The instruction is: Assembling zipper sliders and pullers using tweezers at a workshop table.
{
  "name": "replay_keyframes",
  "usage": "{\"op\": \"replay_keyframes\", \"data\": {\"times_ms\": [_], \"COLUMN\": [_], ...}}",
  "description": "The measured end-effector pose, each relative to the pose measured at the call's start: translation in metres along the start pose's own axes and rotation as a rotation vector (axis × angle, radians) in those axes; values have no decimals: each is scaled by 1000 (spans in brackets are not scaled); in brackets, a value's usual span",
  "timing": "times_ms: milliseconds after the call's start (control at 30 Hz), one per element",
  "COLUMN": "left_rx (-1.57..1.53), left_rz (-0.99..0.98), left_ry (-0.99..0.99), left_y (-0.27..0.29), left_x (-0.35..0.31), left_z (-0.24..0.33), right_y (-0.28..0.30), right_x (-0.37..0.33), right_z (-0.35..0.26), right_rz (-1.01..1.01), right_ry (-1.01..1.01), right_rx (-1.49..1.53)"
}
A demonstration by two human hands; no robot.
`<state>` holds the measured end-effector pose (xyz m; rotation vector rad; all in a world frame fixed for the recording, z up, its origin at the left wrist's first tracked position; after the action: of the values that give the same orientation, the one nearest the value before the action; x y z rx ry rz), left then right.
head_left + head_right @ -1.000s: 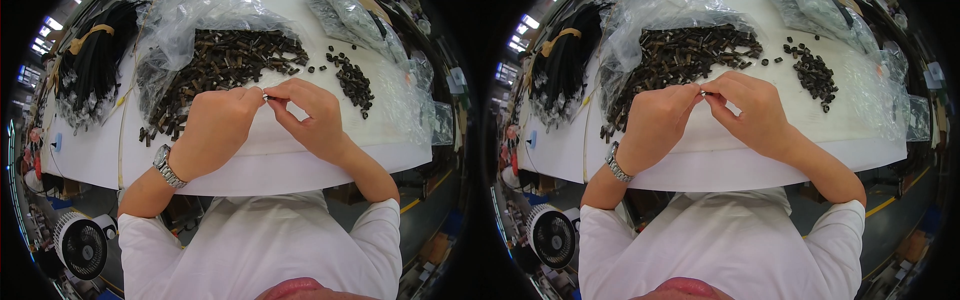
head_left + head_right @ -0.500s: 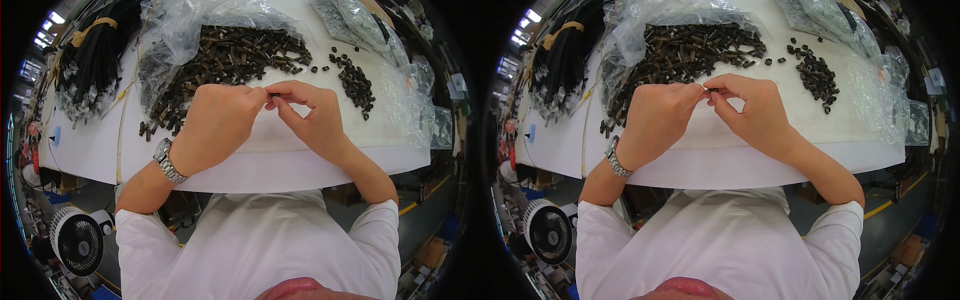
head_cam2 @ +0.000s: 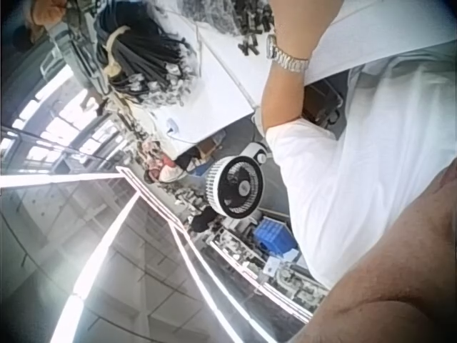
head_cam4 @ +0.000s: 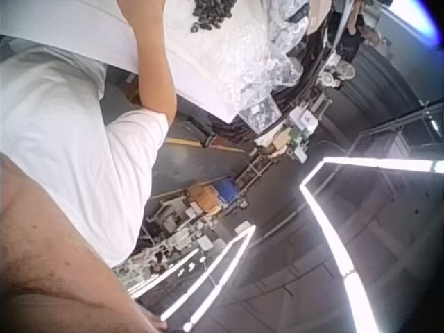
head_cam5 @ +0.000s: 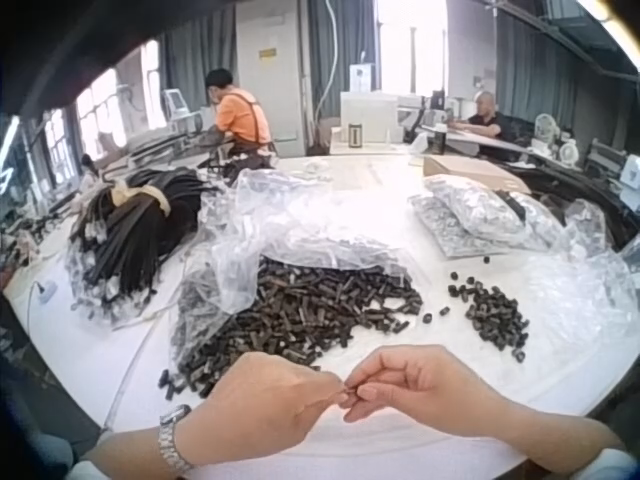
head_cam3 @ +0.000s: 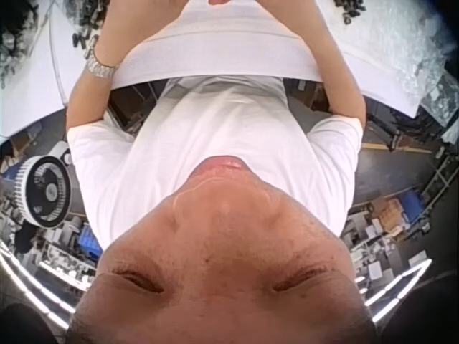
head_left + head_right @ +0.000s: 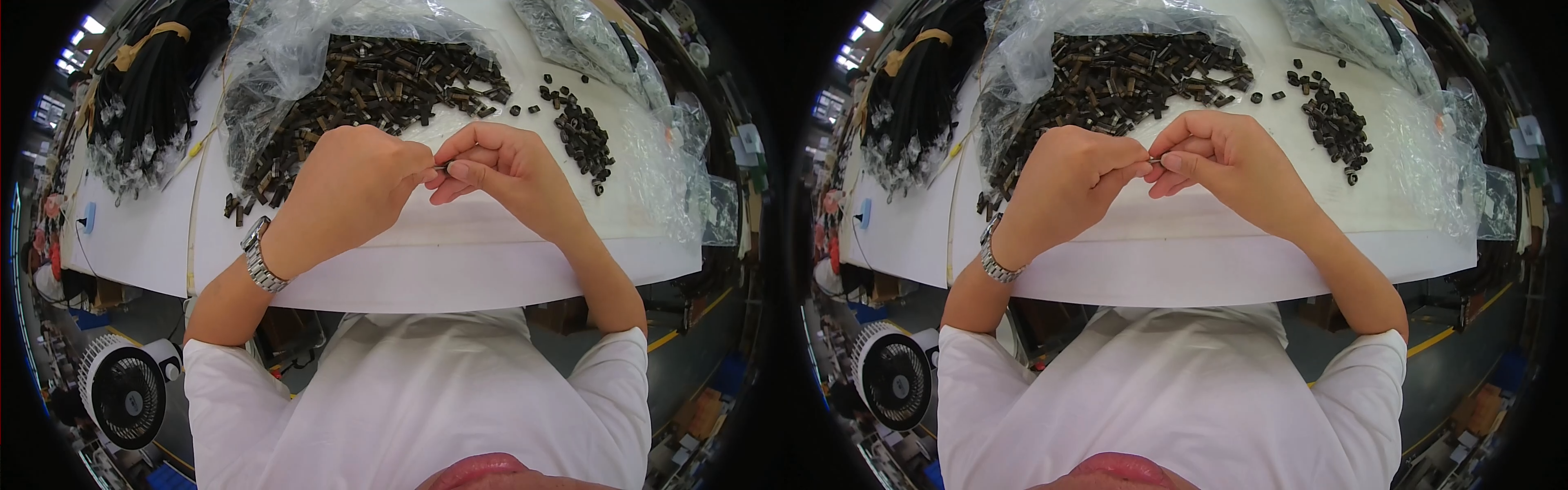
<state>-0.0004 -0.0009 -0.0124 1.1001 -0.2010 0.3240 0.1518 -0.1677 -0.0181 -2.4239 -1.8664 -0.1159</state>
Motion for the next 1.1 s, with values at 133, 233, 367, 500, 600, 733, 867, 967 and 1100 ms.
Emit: {"op": "replay_keyframes", "data": {"times_ms": [133, 233, 367, 500, 600, 733, 867, 967, 1100], "left_rx": [-213, -474, -454, -258, -211, -146, 25, 98, 223], "left_rz": [-101, -290, -247, -68, -29, -13, -9, -21, -40], "left_ry": [41, 225, 228, 143, 132, 95, 65, 63, 70], "left_y": [18, 27, 19, 17, 16, 11, 10, 9, 9], "left_x": [6, 10, 7, 3, 1, 0, -3, -6, -7], "left_z": [6, 8, -2, -1, 0, -3, 2, 3, 5], "right_y": [18, 21, 17, 17, 12, 1, -4, -9, -7], "right_x": [5, 6, 8, 8, 7, 1, -3, -5, -5], "right_z": [7, 17, 17, 12, 9, 9, 11, 10, 13], "right_rz": [-111, -221, -134, 28, 71, 89, 99, 96, 106], "right_ry": [-37, -58, -47, 22, 63, 107, 172, 207, 297], "right_rx": [117, 339, 341, 220, 137, 44, -117, -245, -415]}}
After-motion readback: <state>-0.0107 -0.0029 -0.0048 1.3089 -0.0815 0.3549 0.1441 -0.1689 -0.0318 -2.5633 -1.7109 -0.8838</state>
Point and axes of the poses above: each hand's wrist, its own x-axis towards the middle knuckle, its own y-axis out of the back of the hand, z = x × y, the point moved 1 cm from there along x, towards the middle knuckle, and after that the axes turned 9 degrees about y, right-handed, at the moved point
